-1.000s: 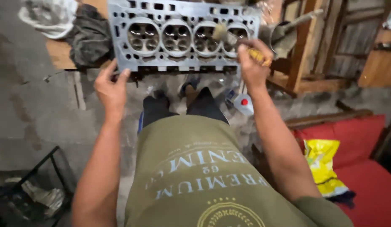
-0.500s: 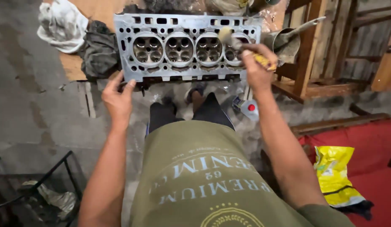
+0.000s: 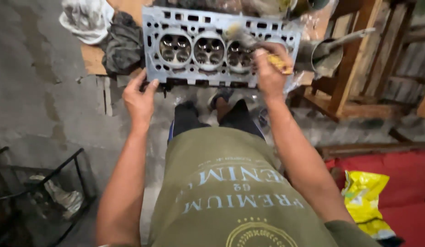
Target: Cleaning the valve seats of an engine cylinder head using a brush and cleaning solution
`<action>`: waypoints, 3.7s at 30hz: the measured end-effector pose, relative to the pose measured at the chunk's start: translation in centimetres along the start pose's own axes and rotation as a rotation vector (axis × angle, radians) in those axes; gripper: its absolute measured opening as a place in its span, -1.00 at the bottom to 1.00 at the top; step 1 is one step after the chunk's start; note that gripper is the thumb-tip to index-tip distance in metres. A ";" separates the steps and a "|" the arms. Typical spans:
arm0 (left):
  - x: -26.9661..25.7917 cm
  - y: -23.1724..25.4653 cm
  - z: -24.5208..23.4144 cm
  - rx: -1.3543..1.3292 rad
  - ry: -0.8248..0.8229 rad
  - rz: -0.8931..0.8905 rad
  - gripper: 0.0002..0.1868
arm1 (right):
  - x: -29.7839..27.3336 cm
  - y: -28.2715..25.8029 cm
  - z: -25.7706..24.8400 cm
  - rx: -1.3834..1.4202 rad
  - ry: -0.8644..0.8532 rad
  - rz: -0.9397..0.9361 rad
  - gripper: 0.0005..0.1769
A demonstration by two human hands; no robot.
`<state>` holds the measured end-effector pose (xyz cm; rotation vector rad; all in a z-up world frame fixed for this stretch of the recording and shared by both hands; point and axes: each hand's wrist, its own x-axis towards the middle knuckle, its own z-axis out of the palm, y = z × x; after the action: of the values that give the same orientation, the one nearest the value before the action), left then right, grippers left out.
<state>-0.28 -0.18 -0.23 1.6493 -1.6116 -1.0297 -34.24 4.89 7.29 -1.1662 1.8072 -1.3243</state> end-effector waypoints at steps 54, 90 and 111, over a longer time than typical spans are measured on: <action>0.1 0.0 -0.9 0.053 -0.130 -0.077 -0.49 | 12.9 -9.8 -8.7 -0.737 -0.483 0.367 -0.95; -0.5 -1.2 -0.5 0.003 -0.041 -0.072 -0.54 | 14.9 -12.5 -1.8 -0.900 -0.762 0.318 -0.70; 0.5 1.2 -1.1 -0.120 -0.059 -0.073 -0.57 | 15.6 -15.7 9.4 -1.020 -0.897 0.146 -0.83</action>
<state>-0.05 -0.90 1.32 1.6219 -1.5057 -1.1985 -28.22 -14.87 19.57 -1.6763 1.7365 0.3542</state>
